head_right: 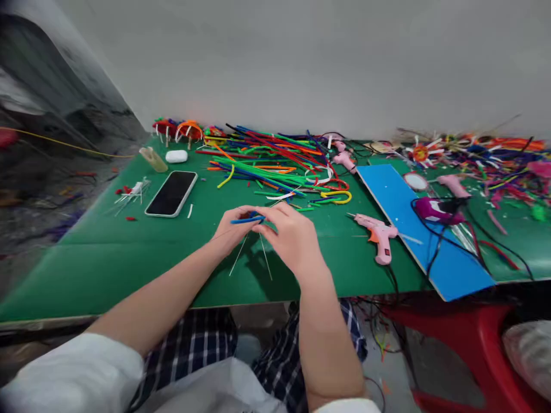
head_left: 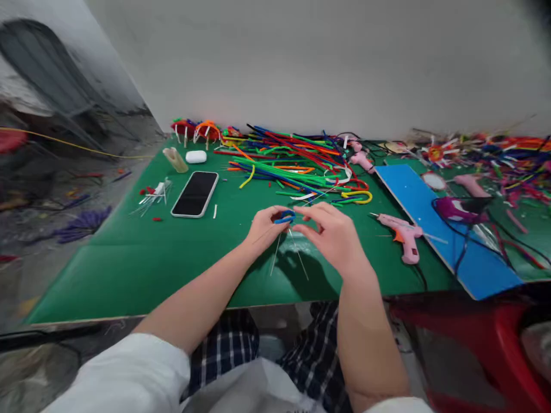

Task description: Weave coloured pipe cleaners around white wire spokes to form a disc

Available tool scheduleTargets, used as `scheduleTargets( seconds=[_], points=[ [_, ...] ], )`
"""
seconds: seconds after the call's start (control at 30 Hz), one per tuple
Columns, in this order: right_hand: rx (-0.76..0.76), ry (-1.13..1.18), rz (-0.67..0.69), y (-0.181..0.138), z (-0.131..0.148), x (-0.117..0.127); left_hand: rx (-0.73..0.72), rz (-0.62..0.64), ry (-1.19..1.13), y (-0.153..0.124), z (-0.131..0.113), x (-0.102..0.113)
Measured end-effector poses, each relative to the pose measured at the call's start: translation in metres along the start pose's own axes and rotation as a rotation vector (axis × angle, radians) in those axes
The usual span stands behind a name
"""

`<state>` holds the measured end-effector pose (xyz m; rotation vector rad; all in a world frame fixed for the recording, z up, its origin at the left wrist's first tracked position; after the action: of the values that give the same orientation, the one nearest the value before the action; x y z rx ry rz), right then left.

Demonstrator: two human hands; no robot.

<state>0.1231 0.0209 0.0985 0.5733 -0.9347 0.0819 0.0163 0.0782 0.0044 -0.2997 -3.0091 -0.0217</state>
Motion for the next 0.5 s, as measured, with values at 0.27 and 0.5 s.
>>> scheduleTargets(
  seconds=[0.27,0.5],
  points=[
    [-0.046,-0.003,0.017,0.002,-0.010,-0.011,0.004,0.073,0.009,0.001,0.001,-0.005],
    [-0.160,0.066,-0.005,-0.011,-0.035,0.026,0.043,0.196,-0.036,0.000,0.009,-0.015]
  ],
)
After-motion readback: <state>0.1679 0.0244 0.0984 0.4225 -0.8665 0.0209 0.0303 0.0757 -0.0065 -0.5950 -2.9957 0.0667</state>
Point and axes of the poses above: each hand's wrist, its own y-axis towards the middle knuckle, its own x-axis out of the back of the hand, z = x × y, the point moved 8 cm from there along y, towards the middle knuckle, and after that the axes turned 3 degrees about x, right-handed, at the moved point
